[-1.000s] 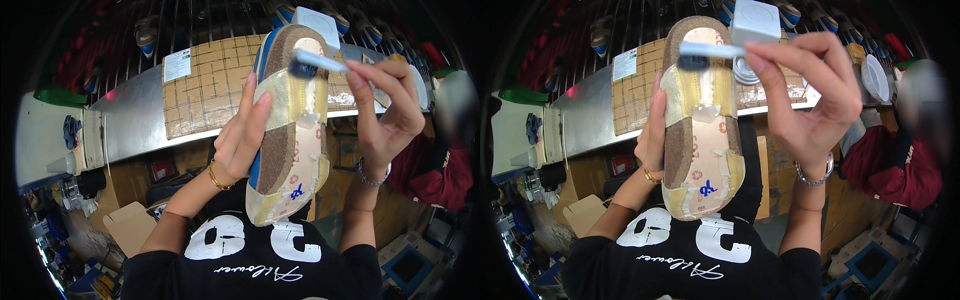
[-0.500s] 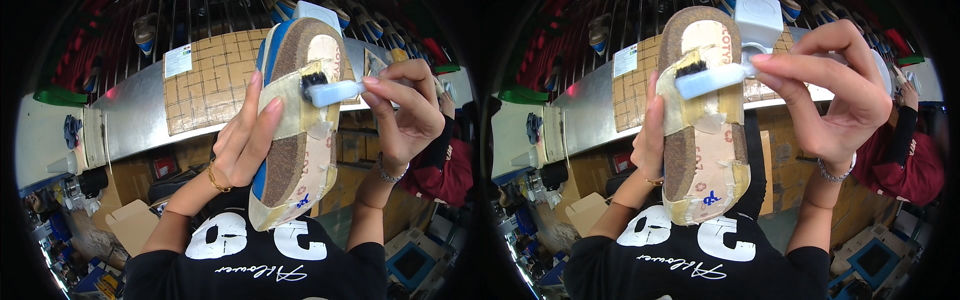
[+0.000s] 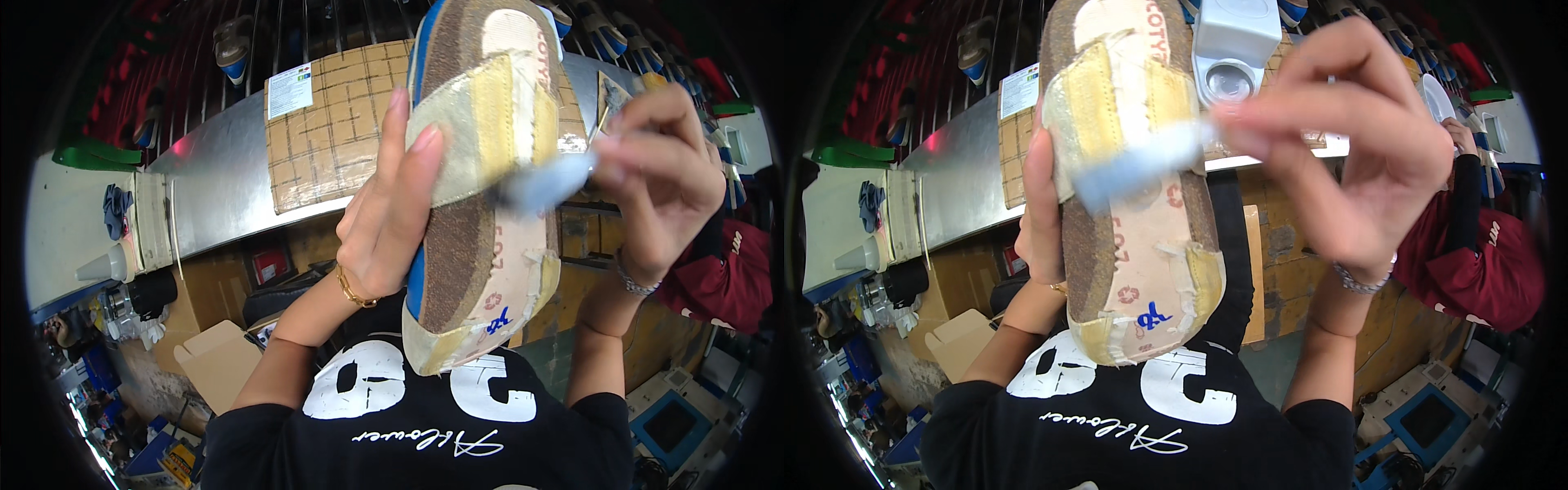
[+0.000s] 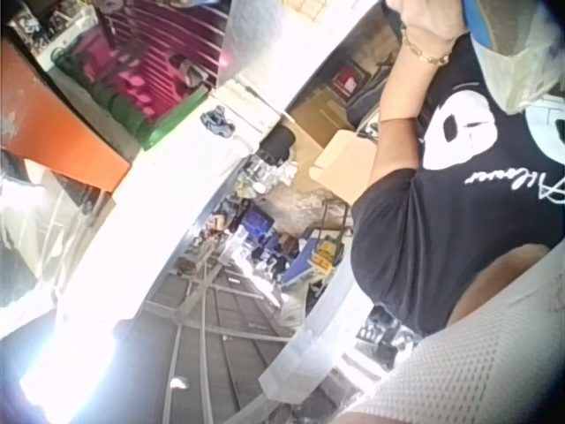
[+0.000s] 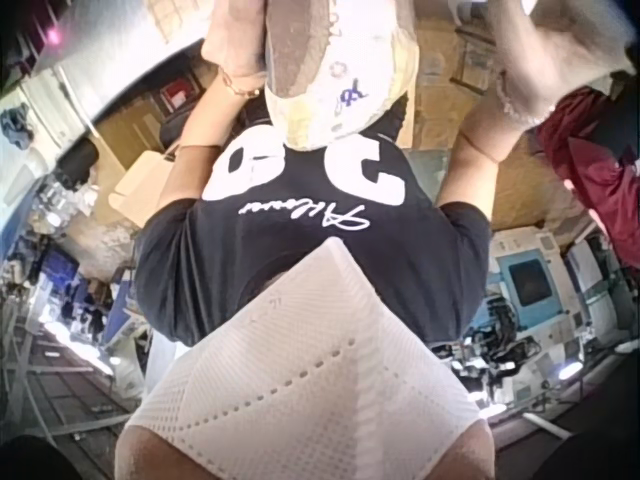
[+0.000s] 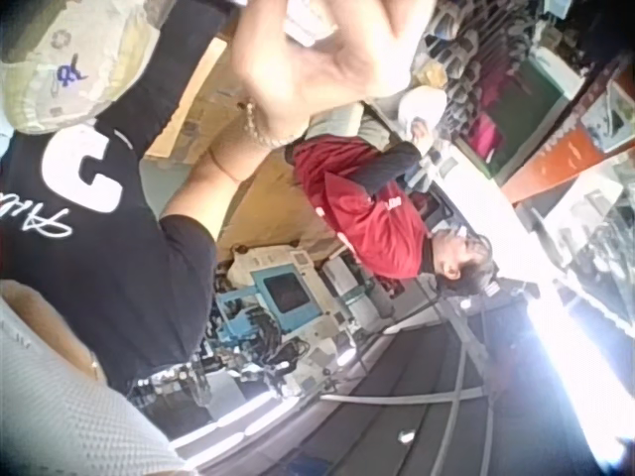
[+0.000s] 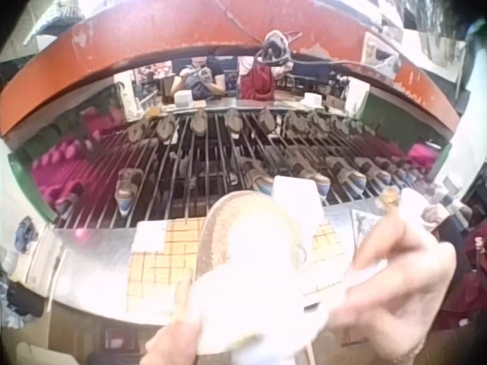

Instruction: The person holds a shoe with a taped sole and repeatedly brushes a clear adhesive onto the sole surface using a small brush. The person rotates the shoe to cover different areas and dips the brush into a container between applications.

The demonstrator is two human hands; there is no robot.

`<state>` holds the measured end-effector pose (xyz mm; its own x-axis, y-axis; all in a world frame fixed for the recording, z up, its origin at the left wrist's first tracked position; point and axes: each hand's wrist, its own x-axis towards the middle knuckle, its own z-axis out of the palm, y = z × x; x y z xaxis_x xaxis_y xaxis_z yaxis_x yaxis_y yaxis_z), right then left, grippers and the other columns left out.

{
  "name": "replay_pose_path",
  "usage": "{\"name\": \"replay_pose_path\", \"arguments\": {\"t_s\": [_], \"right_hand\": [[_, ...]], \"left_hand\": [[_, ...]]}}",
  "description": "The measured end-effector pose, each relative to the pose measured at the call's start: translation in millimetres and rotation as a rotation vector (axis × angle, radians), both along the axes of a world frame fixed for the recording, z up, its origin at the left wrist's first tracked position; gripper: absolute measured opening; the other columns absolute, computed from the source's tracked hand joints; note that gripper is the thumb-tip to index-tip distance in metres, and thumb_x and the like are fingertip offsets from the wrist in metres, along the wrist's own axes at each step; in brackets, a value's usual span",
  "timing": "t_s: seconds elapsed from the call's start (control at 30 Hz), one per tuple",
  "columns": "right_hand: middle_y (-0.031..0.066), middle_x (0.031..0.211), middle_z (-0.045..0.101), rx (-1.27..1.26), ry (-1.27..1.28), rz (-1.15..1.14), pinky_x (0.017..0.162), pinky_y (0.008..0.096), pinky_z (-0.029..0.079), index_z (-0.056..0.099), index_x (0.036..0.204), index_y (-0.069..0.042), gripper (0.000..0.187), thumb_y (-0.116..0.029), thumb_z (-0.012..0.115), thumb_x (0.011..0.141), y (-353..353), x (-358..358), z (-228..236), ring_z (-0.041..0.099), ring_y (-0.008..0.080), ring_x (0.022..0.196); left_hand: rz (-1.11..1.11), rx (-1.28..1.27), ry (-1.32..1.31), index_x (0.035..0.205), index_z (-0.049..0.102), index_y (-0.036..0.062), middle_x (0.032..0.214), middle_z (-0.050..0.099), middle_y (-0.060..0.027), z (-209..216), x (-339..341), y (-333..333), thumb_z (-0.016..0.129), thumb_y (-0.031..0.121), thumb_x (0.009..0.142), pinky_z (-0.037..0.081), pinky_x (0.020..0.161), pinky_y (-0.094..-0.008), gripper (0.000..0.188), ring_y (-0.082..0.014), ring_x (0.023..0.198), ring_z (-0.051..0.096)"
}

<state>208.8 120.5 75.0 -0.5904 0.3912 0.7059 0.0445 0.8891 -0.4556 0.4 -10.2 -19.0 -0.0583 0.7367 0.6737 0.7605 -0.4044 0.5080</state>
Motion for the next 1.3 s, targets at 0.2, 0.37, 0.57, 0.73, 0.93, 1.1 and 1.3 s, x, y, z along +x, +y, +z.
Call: {"name": "replay_pose_path", "arguments": {"t_s": [0.2, 0.37, 0.57, 0.73, 0.93, 1.1, 1.3], "right_hand": [[0.004, 0.077, 0.059, -0.257, 0.047, -0.124, 0.063, 0.0239, 0.039, 0.08, 0.09, -0.004, 0.02, 0.0, 0.079, 0.071, -25.2, -9.0, -9.6, 0.055, 0.013, 0.07], [0.0037, 0.077, 0.059, -0.215, 0.062, -0.236, 0.063, 0.0232, 0.04, 0.08, 0.091, -0.004, 0.022, 0.003, 0.08, 0.07, -34.8, -19.9, -8.4, 0.054, 0.0119, 0.07], [0.0078, 0.087, 0.061, -0.016, 0.062, -0.256, 0.072, 0.0252, 0.04, 0.077, 0.096, 0.002, 0.022, 0.009, 0.075, 0.074, -34.3, -25.2, -9.1, 0.055, 0.0149, 0.082], [0.0101, 0.091, 0.061, 0.048, 0.093, -0.159, 0.07, 0.0252, 0.041, 0.077, 0.094, 0.002, 0.023, 0.01, 0.075, 0.073, -23.6, -21.3, -11.7, 0.055, 0.0157, 0.082], [0.0121, 0.093, 0.061, -0.084, 0.026, -0.066, 0.071, 0.0254, 0.04, 0.077, 0.092, 0.0, 0.022, 0.006, 0.076, 0.07, -24.3, -12.9, -11.8, 0.054, 0.0158, 0.081], [0.0128, 0.094, 0.061, -0.155, 0.017, -0.064, 0.072, 0.0266, 0.039, 0.078, 0.09, -0.001, 0.026, 0.003, 0.077, 0.064, -35.6, -6.8, -16.3, 0.055, 0.0178, 0.082], [0.0118, 0.092, 0.06, -0.156, 0.059, -0.067, 0.072, 0.03, 0.038, 0.078, 0.085, -0.005, 0.03, -0.001, 0.078, 0.055, -50.8, -9.7, -23.0, 0.053, 0.0207, 0.082]], "left_hand": [[0.199, 0.323, 0.053, 0.143, 0.039, -0.0097, 0.139, 0.042, -0.0455, -8.6, -5.2, 23.2, 0.08, 0.014, 0.08, 0.06, 0.074, -0.0324, 0.079, -0.036, 0.097, 0.072], [0.171, 0.185, 0.048, 0.152, 0.023, 0.0044, 0.154, 0.024, -0.0335, -13.0, -9.7, 12.4, 0.081, 0.006, 0.079, 0.045, 0.105, -0.0401, 0.093, -0.0393, 0.132, 0.044], [0.189, 0.332, 0.087, 0.14, 0.041, -0.0037, 0.143, 0.038, -0.0387, -7.2, -9.2, 19.8, 0.078, 0.012, 0.083, 0.055, 0.088, -0.0364, 0.07, -0.0385, 0.114, 0.06], [0.115, 0.09, 0.026, 0.157, 0.015, 0.0158, 0.16, 0.014, -0.0317, -5.9, -7.6, 2.4, 0.077, 0.0, 0.079, 0.042, 0.112, -0.0457, 0.101, -0.0423, 0.142, 0.037], [0.293, 0.473, 0.224, 0.132, 0.055, -0.0113, 0.129, 0.056, -0.0386, -3.2, -15.0, 21.7, 0.071, 0.005, 0.087, 0.059, 0.075, -0.0269, 0.051, -0.0295, 0.093, 0.074], [0.338, 0.499, 0.232, 0.132, 0.055, -0.0115, 0.129, 0.057, -0.0369, -16.9, -19.2, 26.8, 0.076, 0.01, 0.084, 0.059, 0.073, -0.0271, 0.056, -0.0308, 0.095, 0.074], [0.308, 0.496, 0.104, 0.134, 0.05, -0.0117, 0.13, 0.057, -0.0349, -4.7, -11.5, 29.2, 0.079, 0.015, 0.082, 0.059, 0.08, -0.032, 0.065, -0.0365, 0.107, 0.069]]}}
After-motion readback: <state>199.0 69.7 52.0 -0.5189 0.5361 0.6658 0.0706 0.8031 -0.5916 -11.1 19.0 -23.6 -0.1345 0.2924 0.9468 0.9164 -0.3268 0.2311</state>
